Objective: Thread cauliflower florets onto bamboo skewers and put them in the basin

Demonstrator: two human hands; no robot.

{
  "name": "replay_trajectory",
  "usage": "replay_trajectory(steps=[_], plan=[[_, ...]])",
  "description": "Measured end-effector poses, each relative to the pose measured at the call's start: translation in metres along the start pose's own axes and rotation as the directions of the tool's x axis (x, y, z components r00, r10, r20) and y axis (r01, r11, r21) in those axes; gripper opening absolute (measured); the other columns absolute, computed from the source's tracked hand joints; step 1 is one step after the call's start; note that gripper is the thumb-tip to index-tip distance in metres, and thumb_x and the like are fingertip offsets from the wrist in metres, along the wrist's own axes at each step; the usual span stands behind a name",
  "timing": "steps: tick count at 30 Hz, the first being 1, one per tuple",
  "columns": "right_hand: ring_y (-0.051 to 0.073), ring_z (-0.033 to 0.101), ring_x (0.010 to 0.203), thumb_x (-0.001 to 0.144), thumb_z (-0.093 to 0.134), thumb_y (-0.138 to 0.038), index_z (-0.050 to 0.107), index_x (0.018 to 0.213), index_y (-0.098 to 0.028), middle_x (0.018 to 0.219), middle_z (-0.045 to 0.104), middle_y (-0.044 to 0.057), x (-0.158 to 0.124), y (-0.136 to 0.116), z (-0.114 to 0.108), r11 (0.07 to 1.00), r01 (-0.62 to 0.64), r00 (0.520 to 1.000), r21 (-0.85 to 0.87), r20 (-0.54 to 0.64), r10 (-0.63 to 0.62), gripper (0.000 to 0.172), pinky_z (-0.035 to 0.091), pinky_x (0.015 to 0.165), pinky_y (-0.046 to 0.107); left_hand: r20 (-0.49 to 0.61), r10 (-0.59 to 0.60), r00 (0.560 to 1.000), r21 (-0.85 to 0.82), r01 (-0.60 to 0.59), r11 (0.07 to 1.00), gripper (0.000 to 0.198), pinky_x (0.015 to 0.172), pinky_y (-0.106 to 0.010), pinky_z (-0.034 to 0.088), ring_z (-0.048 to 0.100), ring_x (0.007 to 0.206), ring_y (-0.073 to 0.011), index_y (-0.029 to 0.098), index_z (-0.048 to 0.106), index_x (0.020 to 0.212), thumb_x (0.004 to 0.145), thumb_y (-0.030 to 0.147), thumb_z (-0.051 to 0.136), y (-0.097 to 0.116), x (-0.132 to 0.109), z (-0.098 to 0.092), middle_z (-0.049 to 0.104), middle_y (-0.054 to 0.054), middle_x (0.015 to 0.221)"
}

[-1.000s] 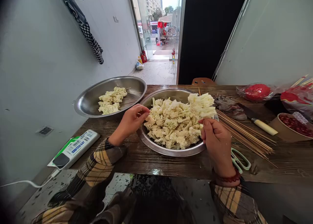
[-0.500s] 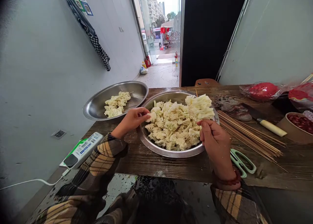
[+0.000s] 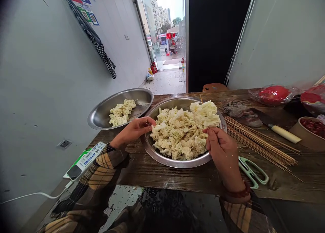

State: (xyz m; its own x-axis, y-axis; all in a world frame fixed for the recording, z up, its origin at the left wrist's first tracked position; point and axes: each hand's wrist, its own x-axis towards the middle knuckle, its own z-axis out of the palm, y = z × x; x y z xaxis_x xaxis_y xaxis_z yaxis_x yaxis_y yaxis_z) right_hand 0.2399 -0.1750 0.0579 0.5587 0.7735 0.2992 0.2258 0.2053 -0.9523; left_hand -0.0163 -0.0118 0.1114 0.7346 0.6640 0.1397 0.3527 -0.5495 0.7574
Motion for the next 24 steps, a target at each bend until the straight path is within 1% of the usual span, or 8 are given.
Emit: replay_trajectory(steps=[3, 6, 11, 15, 17, 19, 22, 24], plan=[[0.009, 0.039, 0.043, 0.091, 0.051, -0.043, 0.065, 0.090, -0.019, 0.051, 0.045, -0.005, 0.000, 0.001, 0.000, 1.000, 0.011, 1.000, -0.010, 0.008, -0.011, 0.028, 0.029, 0.040, 0.021, 0.132, 0.081, 0.988, 0.046, -0.087, 0.995, 0.016, 0.077, -0.030, 0.045, 0.057, 0.086, -0.0158, 0.017, 0.066, 0.089, 0.082, 0.025, 0.054, 0.007, -0.003, -0.002, 0.064, -0.007, 0.097], [0.009, 0.038, 0.042, 0.091, 0.051, -0.044, 0.066, 0.092, -0.018, 0.050, 0.045, -0.005, 0.000, 0.002, 0.000, 1.000, 0.016, 1.000, -0.014, 0.007, -0.016, 0.030, 0.029, 0.040, 0.022, 0.252, 0.088, 0.964, 0.085, -0.113, 0.990, 0.019, 0.082, -0.032, 0.046, 0.059, 0.090, -0.0169, 0.018, 0.068, 0.093, 0.084, 0.023, 0.052, 0.010, -0.001, 0.001, 0.067, -0.007, 0.097], [0.009, 0.039, 0.043, 0.091, 0.050, -0.043, 0.066, 0.094, -0.019, 0.051, 0.045, -0.005, 0.000, 0.002, -0.001, 0.999, 0.024, 1.000, -0.023, 0.006, -0.024, 0.030, 0.029, 0.041, 0.022, 0.005, 0.077, 0.997, 0.330, -0.074, 0.941, 0.021, 0.072, -0.030, 0.046, 0.057, 0.075, -0.0150, 0.017, 0.068, 0.095, 0.080, 0.022, 0.056, -0.008, 0.018, 0.016, 0.065, -0.005, 0.088], [0.009, 0.040, 0.044, 0.091, 0.050, -0.043, 0.066, 0.094, -0.019, 0.052, 0.046, -0.005, -0.001, -0.001, -0.001, 0.999, 0.017, 1.000, -0.037, 0.016, -0.016, 0.030, 0.031, 0.042, 0.022, 0.071, 0.083, 0.994, 0.443, -0.105, 0.890, 0.032, 0.074, -0.029, 0.045, 0.057, 0.077, -0.0149, 0.020, 0.068, 0.103, 0.072, 0.016, 0.060, -0.019, 0.031, 0.027, 0.063, -0.005, 0.095], [0.009, 0.040, 0.044, 0.092, 0.050, -0.043, 0.066, 0.094, -0.019, 0.052, 0.045, -0.005, -0.001, -0.003, -0.001, 0.999, 0.020, 1.000, -0.041, 0.010, -0.019, 0.030, 0.031, 0.042, 0.022, 0.035, 0.065, 0.997, 0.423, -0.074, 0.903, 0.023, 0.073, -0.029, 0.044, 0.057, 0.074, -0.0143, 0.019, 0.071, 0.093, 0.074, 0.017, 0.058, -0.021, 0.033, 0.028, 0.063, -0.005, 0.091], [0.009, 0.040, 0.044, 0.092, 0.050, -0.043, 0.066, 0.094, -0.018, 0.051, 0.045, -0.005, -0.001, -0.003, -0.001, 0.999, 0.027, 1.000, -0.044, 0.007, -0.026, 0.030, 0.031, 0.042, 0.022, -0.065, 0.049, 0.997, 0.364, -0.022, 0.931, 0.015, 0.068, -0.028, 0.043, 0.055, 0.070, -0.0138, 0.016, 0.070, 0.081, 0.076, 0.021, 0.057, -0.021, 0.032, 0.026, 0.062, -0.004, 0.082], [0.009, 0.039, 0.043, 0.091, 0.050, -0.043, 0.066, 0.094, -0.018, 0.050, 0.045, -0.005, 0.000, -0.001, -0.001, 0.999, 0.029, 1.000, -0.038, 0.010, -0.029, 0.030, 0.030, 0.042, 0.022, -0.178, -0.002, 0.984, 0.165, 0.032, 0.986, 0.019, 0.062, -0.026, 0.041, 0.052, 0.066, -0.0130, 0.014, 0.066, 0.081, 0.079, 0.031, 0.057, -0.023, 0.029, 0.021, 0.060, -0.002, 0.073], [0.009, 0.039, 0.043, 0.091, 0.050, -0.043, 0.066, 0.094, -0.017, 0.051, 0.045, -0.005, 0.000, 0.000, 0.000, 0.999, 0.024, 1.000, -0.025, 0.008, -0.024, 0.030, 0.030, 0.041, 0.022, -0.190, -0.046, 0.981, -0.005, 0.046, 0.999, 0.024, 0.061, -0.025, 0.041, 0.052, 0.065, -0.0125, 0.014, 0.063, 0.085, 0.080, 0.036, 0.056, -0.026, 0.027, 0.017, 0.060, -0.001, 0.072]])
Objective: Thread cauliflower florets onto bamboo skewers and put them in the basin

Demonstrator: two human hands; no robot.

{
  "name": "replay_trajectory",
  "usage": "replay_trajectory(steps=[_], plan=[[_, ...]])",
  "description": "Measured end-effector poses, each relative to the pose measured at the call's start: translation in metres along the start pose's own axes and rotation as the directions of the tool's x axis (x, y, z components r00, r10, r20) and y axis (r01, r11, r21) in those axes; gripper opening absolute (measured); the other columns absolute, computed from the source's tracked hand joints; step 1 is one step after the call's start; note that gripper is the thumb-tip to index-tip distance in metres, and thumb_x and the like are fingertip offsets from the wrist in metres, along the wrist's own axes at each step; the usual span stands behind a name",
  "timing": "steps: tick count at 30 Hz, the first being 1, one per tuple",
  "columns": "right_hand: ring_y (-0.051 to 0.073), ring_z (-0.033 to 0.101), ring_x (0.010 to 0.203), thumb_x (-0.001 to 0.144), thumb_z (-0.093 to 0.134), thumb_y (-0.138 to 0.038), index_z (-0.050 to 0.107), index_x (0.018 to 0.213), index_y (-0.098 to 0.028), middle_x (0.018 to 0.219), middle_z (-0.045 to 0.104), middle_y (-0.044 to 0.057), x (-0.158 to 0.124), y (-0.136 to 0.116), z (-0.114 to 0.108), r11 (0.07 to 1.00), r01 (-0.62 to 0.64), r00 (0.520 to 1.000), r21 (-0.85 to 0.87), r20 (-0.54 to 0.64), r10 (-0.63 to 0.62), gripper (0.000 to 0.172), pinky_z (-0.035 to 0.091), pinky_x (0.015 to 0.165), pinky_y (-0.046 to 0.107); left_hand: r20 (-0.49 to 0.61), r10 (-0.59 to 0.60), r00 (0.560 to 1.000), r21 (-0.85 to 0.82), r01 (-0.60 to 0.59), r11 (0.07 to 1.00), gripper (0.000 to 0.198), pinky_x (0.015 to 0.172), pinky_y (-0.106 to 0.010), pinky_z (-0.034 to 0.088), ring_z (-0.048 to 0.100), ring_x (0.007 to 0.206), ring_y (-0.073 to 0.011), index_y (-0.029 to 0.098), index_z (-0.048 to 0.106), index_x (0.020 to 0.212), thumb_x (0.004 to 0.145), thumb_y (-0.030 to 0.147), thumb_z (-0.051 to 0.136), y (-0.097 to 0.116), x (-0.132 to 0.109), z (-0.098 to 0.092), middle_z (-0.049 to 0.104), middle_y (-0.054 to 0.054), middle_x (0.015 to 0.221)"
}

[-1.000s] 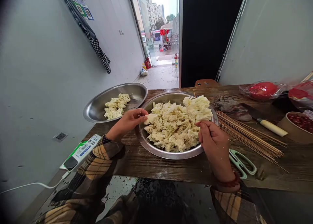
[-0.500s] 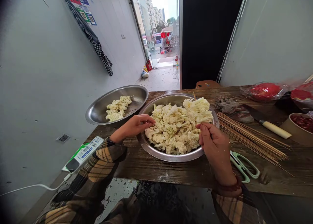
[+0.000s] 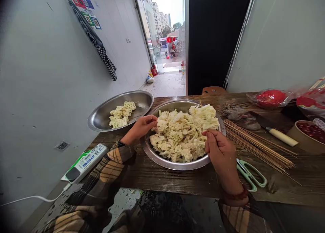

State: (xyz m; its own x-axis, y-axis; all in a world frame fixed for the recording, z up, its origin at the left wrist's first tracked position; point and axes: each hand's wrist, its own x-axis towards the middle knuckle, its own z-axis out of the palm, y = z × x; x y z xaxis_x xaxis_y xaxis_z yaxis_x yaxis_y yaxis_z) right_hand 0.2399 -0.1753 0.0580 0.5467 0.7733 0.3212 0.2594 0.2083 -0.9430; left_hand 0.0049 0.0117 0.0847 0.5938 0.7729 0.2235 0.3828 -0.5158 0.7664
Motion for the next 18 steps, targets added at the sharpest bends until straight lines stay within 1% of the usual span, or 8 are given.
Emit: replay_trajectory(steps=[2, 5, 9, 13, 15, 18], plan=[[0.009, 0.040, 0.044, 0.091, 0.051, -0.043, 0.066, 0.093, -0.017, 0.051, 0.046, -0.005, -0.0001, 0.0006, 0.0006, 1.000, -0.005, 1.000, 0.013, -0.005, 0.005, 0.030, 0.030, 0.041, 0.022, 0.019, -0.031, 0.999, -0.132, 0.033, 0.991, 0.027, 0.063, -0.025, 0.042, 0.053, 0.066, -0.0121, 0.014, 0.061, 0.086, 0.080, 0.040, 0.057, -0.0015, -0.0005, -0.0019, 0.059, 0.000, 0.071], [0.010, 0.040, 0.044, 0.090, 0.051, -0.043, 0.066, 0.092, -0.018, 0.051, 0.046, -0.005, 0.0000, 0.0004, 0.0009, 1.000, -0.013, 1.000, 0.027, 0.001, 0.013, 0.029, 0.031, 0.042, 0.022, 0.031, -0.062, 0.998, -0.229, 0.068, 0.971, 0.031, 0.062, -0.024, 0.042, 0.052, 0.064, -0.0110, 0.014, 0.062, 0.084, 0.079, 0.044, 0.058, -0.0013, -0.0009, -0.0027, 0.059, 0.000, 0.070], [0.010, 0.040, 0.043, 0.089, 0.051, -0.045, 0.066, 0.091, -0.018, 0.051, 0.046, -0.005, 0.0005, 0.0003, 0.0007, 0.999, -0.029, 1.000, 0.025, -0.002, 0.029, 0.031, 0.031, 0.041, 0.022, 0.021, -0.099, 0.995, -0.245, 0.101, 0.964, 0.037, 0.058, -0.024, 0.042, 0.051, 0.059, -0.0106, 0.013, 0.063, 0.079, 0.079, 0.050, 0.057, 0.0006, -0.0012, -0.0028, 0.059, -0.001, 0.064], [0.010, 0.040, 0.043, 0.089, 0.052, -0.046, 0.066, 0.092, -0.018, 0.051, 0.045, -0.005, 0.0008, 0.0014, 0.0009, 0.999, -0.035, 0.999, 0.013, -0.006, 0.035, 0.031, 0.031, 0.041, 0.022, 0.021, -0.104, 0.994, -0.295, 0.106, 0.950, 0.040, 0.059, -0.024, 0.044, 0.053, 0.062, -0.0115, 0.012, 0.066, 0.083, 0.081, 0.050, 0.054, -0.0011, -0.0013, -0.0014, 0.063, -0.004, 0.070], [0.010, 0.039, 0.043, 0.089, 0.052, -0.045, 0.066, 0.092, -0.018, 0.050, 0.045, -0.005, 0.0004, 0.0018, 0.0009, 1.000, -0.028, 1.000, 0.008, -0.006, 0.028, 0.031, 0.030, 0.041, 0.022, 0.011, -0.101, 0.995, -0.312, 0.100, 0.945, 0.035, 0.058, -0.024, 0.043, 0.054, 0.063, -0.0113, 0.012, 0.065, 0.085, 0.078, 0.046, 0.061, -0.0027, -0.0014, -0.0003, 0.064, -0.004, 0.072], [0.010, 0.039, 0.044, 0.089, 0.052, -0.044, 0.066, 0.091, -0.018, 0.050, 0.044, -0.005, -0.0006, 0.0011, 0.0007, 1.000, -0.014, 1.000, -0.001, -0.006, 0.014, 0.030, 0.030, 0.042, 0.022, -0.015, -0.101, 0.995, -0.348, 0.089, 0.933, 0.029, 0.059, -0.024, 0.043, 0.053, 0.063, -0.0101, 0.013, 0.063, 0.083, 0.070, 0.038, 0.070, -0.0023, -0.0023, -0.0002, 0.061, -0.002, 0.071]])
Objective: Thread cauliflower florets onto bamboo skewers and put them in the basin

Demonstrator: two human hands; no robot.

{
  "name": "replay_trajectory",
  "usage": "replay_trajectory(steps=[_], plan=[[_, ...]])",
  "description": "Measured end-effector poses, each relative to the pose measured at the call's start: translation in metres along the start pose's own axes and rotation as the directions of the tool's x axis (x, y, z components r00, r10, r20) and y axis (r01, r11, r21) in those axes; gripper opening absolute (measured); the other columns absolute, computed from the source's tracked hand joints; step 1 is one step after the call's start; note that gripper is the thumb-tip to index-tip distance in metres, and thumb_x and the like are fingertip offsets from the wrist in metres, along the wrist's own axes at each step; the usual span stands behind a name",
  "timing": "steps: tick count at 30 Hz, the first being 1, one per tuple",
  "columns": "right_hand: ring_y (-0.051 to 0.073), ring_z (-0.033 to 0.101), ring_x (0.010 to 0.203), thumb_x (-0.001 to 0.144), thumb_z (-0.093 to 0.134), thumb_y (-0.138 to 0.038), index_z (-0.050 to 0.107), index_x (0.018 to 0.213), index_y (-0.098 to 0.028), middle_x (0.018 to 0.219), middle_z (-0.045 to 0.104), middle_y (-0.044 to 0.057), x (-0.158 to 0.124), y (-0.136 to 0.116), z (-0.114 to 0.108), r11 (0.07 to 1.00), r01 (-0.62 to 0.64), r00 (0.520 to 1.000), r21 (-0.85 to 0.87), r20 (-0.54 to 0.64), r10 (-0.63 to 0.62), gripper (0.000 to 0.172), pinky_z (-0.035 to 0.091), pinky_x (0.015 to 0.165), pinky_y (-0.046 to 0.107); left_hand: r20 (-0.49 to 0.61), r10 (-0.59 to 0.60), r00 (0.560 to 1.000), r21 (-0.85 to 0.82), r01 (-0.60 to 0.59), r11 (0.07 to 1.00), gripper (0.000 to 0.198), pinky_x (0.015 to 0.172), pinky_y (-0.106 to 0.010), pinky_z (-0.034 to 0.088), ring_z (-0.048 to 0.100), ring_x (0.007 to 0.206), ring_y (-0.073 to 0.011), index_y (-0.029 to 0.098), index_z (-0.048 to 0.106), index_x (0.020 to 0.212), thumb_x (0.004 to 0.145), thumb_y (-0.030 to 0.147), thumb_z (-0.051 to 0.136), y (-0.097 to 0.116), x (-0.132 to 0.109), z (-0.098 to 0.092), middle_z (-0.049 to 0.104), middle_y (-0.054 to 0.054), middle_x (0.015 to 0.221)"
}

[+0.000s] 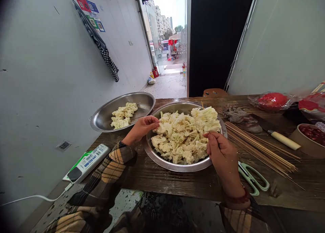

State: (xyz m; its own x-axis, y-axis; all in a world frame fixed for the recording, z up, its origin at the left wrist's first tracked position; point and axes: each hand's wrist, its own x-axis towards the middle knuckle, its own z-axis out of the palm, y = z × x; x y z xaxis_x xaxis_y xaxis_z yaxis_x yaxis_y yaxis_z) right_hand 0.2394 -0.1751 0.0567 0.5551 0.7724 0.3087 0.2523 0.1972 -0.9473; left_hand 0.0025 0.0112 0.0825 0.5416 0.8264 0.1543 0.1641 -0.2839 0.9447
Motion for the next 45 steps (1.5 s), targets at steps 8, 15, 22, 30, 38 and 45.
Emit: replay_trajectory(steps=[8, 15, 22, 30, 38, 45], plan=[[0.011, 0.041, 0.046, 0.090, 0.052, -0.042, 0.065, 0.092, -0.019, 0.051, 0.044, -0.005, -0.001, -0.005, 0.002, 1.000, 0.002, 1.000, 0.017, -0.001, -0.002, 0.027, 0.032, 0.043, 0.023, -0.009, 0.041, 0.999, -0.066, -0.041, 0.997, 0.024, 0.072, -0.027, 0.047, 0.056, 0.073, -0.0120, 0.015, 0.057, 0.080, 0.069, 0.033, 0.069, 0.008, -0.007, -0.002, 0.059, -0.001, 0.077], [0.010, 0.040, 0.044, 0.090, 0.051, -0.044, 0.066, 0.093, -0.017, 0.051, 0.046, -0.005, 0.001, 0.001, 0.001, 1.000, -0.003, 1.000, 0.003, -0.002, 0.003, 0.030, 0.031, 0.042, 0.022, -0.093, 0.186, 0.978, 0.383, -0.138, 0.913, 0.006, 0.065, -0.027, 0.043, 0.051, 0.068, -0.0122, 0.015, 0.059, 0.075, 0.074, 0.018, 0.054, 0.003, -0.004, 0.005, 0.057, -0.002, 0.076], [0.009, 0.039, 0.043, 0.090, 0.051, -0.043, 0.065, 0.092, -0.017, 0.052, 0.046, -0.005, 0.000, -0.001, 0.000, 1.000, -0.002, 1.000, 0.014, 0.003, 0.002, 0.030, 0.030, 0.042, 0.022, 0.132, 0.325, 0.937, 0.690, -0.322, 0.648, 0.016, 0.091, -0.038, 0.038, 0.055, 0.094, -0.0194, 0.019, 0.066, 0.085, 0.074, 0.014, 0.056, 0.007, -0.003, 0.012, 0.067, -0.004, 0.097], [0.009, 0.039, 0.044, 0.090, 0.050, -0.044, 0.066, 0.093, -0.017, 0.052, 0.046, -0.005, 0.001, 0.000, 0.000, 1.000, -0.004, 1.000, -0.008, 0.009, 0.004, 0.031, 0.030, 0.042, 0.022, 0.215, 0.242, 0.946, 0.863, -0.300, 0.407, 0.026, 0.084, -0.041, 0.034, 0.051, 0.100, -0.0253, 0.025, 0.067, 0.104, 0.084, 0.022, 0.051, 0.011, -0.004, 0.021, 0.068, -0.005, 0.102], [0.009, 0.040, 0.044, 0.091, 0.050, -0.043, 0.066, 0.093, -0.017, 0.051, 0.047, -0.005, 0.001, -0.001, 0.000, 0.999, 0.023, 1.000, -0.023, -0.005, -0.023, 0.031, 0.032, 0.043, 0.021, 0.376, 0.149, 0.915, 0.840, -0.404, 0.362, 0.027, 0.078, -0.034, 0.037, 0.055, 0.094, -0.0219, 0.019, 0.064, 0.102, 0.082, 0.013, 0.046, 0.007, 0.007, 0.031, 0.065, -0.007, 0.099], [0.009, 0.040, 0.044, 0.090, 0.050, -0.044, 0.065, 0.093, -0.017, 0.050, 0.046, -0.006, 0.002, 0.003, 0.000, 1.000, 0.017, 1.000, -0.003, -0.003, -0.017, 0.031, 0.032, 0.043, 0.021, 0.374, 0.190, 0.908, 0.680, -0.408, 0.610, 0.012, 0.068, -0.027, 0.038, 0.053, 0.074, -0.0150, 0.017, 0.062, 0.075, 0.070, 0.011, 0.054, 0.007, 0.006, 0.028, 0.060, -0.003, 0.079]])
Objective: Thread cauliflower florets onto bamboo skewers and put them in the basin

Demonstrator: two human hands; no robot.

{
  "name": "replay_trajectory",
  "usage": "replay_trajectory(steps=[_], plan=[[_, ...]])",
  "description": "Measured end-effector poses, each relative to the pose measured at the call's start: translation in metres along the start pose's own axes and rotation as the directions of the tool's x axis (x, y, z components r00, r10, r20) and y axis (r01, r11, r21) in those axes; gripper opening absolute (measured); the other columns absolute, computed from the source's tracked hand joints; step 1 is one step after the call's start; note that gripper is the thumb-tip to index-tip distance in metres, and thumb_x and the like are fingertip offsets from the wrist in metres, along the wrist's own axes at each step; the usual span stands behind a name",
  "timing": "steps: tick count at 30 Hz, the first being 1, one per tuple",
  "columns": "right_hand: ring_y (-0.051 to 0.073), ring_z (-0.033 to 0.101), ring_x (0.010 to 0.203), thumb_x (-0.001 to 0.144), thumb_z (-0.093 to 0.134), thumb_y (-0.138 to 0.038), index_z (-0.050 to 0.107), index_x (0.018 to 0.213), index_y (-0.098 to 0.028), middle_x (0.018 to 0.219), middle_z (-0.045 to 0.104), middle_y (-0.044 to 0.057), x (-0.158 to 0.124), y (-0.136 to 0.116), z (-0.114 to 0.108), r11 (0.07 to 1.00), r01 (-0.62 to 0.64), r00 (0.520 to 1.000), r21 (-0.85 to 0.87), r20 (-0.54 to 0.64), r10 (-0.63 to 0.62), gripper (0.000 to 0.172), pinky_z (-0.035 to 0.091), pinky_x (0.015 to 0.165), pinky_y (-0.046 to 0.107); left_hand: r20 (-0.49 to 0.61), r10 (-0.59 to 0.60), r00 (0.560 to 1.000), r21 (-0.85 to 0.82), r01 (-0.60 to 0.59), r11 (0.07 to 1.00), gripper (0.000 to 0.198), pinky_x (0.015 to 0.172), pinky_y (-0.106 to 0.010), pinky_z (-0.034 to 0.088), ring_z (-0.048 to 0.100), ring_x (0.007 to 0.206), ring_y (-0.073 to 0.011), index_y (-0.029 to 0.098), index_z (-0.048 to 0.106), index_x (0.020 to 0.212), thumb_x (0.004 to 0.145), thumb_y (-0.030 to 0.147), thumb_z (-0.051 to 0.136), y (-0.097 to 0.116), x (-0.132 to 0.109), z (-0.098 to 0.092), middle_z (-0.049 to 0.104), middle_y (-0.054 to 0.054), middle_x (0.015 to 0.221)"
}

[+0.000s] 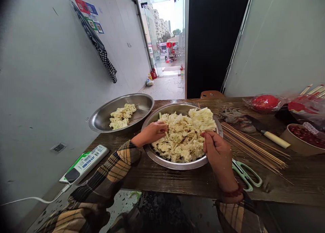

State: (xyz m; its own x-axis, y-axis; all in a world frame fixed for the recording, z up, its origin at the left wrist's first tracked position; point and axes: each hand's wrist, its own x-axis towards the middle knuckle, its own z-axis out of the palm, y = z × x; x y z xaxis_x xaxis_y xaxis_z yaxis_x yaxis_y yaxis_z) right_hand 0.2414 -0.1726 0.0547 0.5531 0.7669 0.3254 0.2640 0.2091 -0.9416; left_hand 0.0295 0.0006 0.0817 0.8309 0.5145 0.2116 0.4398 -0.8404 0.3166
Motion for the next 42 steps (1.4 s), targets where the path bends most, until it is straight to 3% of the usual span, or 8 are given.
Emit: replay_trajectory(steps=[4, 9, 12, 16, 23, 28, 33, 42], plan=[[0.009, 0.040, 0.044, 0.090, 0.050, -0.044, 0.065, 0.093, -0.016, 0.049, 0.046, -0.006, 0.000, 0.000, 0.000, 1.000, 0.011, 1.000, 0.025, 0.022, -0.012, 0.032, 0.031, 0.042, 0.021, -0.107, -0.170, 0.980, -0.383, 0.118, 0.916, 0.008, 0.055, -0.022, 0.033, 0.044, 0.058, -0.0092, 0.015, 0.060, 0.071, 0.067, 0.011, 0.054, 0.005, -0.001, -0.005, 0.054, 0.002, 0.065], [0.009, 0.039, 0.044, 0.090, 0.050, -0.044, 0.063, 0.093, -0.015, 0.049, 0.045, -0.007, 0.002, 0.004, 0.000, 0.998, -0.008, 0.998, 0.057, 0.057, 0.005, 0.032, 0.030, 0.043, 0.021, -0.184, -0.440, 0.879, -0.847, 0.085, 0.525, 0.016, 0.049, -0.019, 0.035, 0.041, 0.052, -0.0061, 0.015, 0.058, 0.080, 0.067, 0.022, 0.065, 0.022, 0.002, -0.012, 0.049, 0.005, 0.062], [0.008, 0.038, 0.043, 0.090, 0.049, -0.046, 0.062, 0.092, -0.015, 0.048, 0.043, -0.007, 0.004, 0.006, 0.000, 0.997, -0.010, 0.997, 0.083, 0.083, 0.003, 0.034, 0.029, 0.042, 0.021, -0.117, -0.478, 0.870, -0.946, 0.049, 0.321, 0.031, 0.050, -0.021, 0.043, 0.049, 0.057, -0.0081, 0.015, 0.063, 0.089, 0.063, 0.029, 0.073, 0.032, 0.005, -0.010, 0.056, 0.002, 0.069], [0.008, 0.036, 0.040, 0.089, 0.050, -0.047, 0.062, 0.090, -0.015, 0.045, 0.042, -0.007, 0.002, 0.002, 0.000, 0.995, -0.015, 0.991, 0.103, 0.130, 0.001, 0.035, 0.027, 0.040, 0.020, -0.129, -0.543, 0.830, -0.979, -0.017, 0.206, 0.029, 0.059, -0.027, 0.050, 0.055, 0.065, -0.0112, 0.012, 0.066, 0.078, 0.060, 0.032, 0.077, 0.045, 0.011, -0.004, 0.060, -0.002, 0.074], [0.009, 0.041, 0.041, 0.092, 0.046, -0.044, 0.065, 0.087, -0.015, 0.045, 0.044, -0.006, -0.016, -0.013, 0.008, 0.997, 0.064, 0.949, -0.033, 0.311, -0.050, 0.035, 0.033, 0.044, 0.022, -0.302, -0.676, 0.672, -0.953, -0.195, 0.232, 0.020, 0.050, -0.020, 0.039, 0.053, 0.054, -0.0082, 0.014, 0.060, 0.071, 0.061, 0.026, 0.073, 0.057, 0.027, -0.002, 0.057, 0.002, 0.061], [0.014, 0.053, 0.053, 0.093, 0.044, -0.040, 0.068, 0.085, -0.016, 0.052, 0.055, -0.001, -0.014, -0.011, 0.012, 0.954, 0.235, 0.903, -0.187, 0.406, -0.142, 0.035, 0.044, 0.060, 0.026, -0.255, -0.641, 0.724, -0.964, -0.240, 0.113, 0.021, 0.053, -0.022, 0.040, 0.052, 0.053, -0.0083, 0.015, 0.056, 0.068, 0.060, 0.024, 0.074, 0.064, 0.033, 0.001, 0.057, 0.003, 0.060], [0.016, 0.059, 0.059, 0.092, 0.042, -0.040, 0.070, 0.089, -0.017, 0.065, 0.066, 0.004, -0.012, -0.008, 0.015, 0.935, 0.229, 0.937, -0.272, 0.323, -0.135, 0.036, 0.046, 0.058, 0.026, -0.233, -0.631, 0.741, -0.964, -0.259, 0.051, 0.018, 0.060, -0.022, 0.043, 0.053, 0.058, -0.0077, 0.014, 0.060, 0.069, 0.061, 0.022, 0.073, 0.069, 0.028, 0.004, 0.058, 0.003, 0.065], [0.019, 0.059, 0.053, 0.088, 0.049, -0.044, 0.073, 0.087, -0.020, 0.049, 0.058, 0.001, -0.014, -0.005, 0.016, 0.947, 0.215, 0.956, -0.240, 0.249, -0.154, 0.033, 0.046, 0.048, 0.026, -0.312, -0.640, 0.702, -0.948, -0.183, 0.261, 0.014, 0.063, -0.024, 0.043, 0.058, 0.064, -0.0113, 0.015, 0.064, 0.075, 0.065, 0.022, 0.070, 0.072, 0.021, 0.004, 0.063, 0.000, 0.067]])
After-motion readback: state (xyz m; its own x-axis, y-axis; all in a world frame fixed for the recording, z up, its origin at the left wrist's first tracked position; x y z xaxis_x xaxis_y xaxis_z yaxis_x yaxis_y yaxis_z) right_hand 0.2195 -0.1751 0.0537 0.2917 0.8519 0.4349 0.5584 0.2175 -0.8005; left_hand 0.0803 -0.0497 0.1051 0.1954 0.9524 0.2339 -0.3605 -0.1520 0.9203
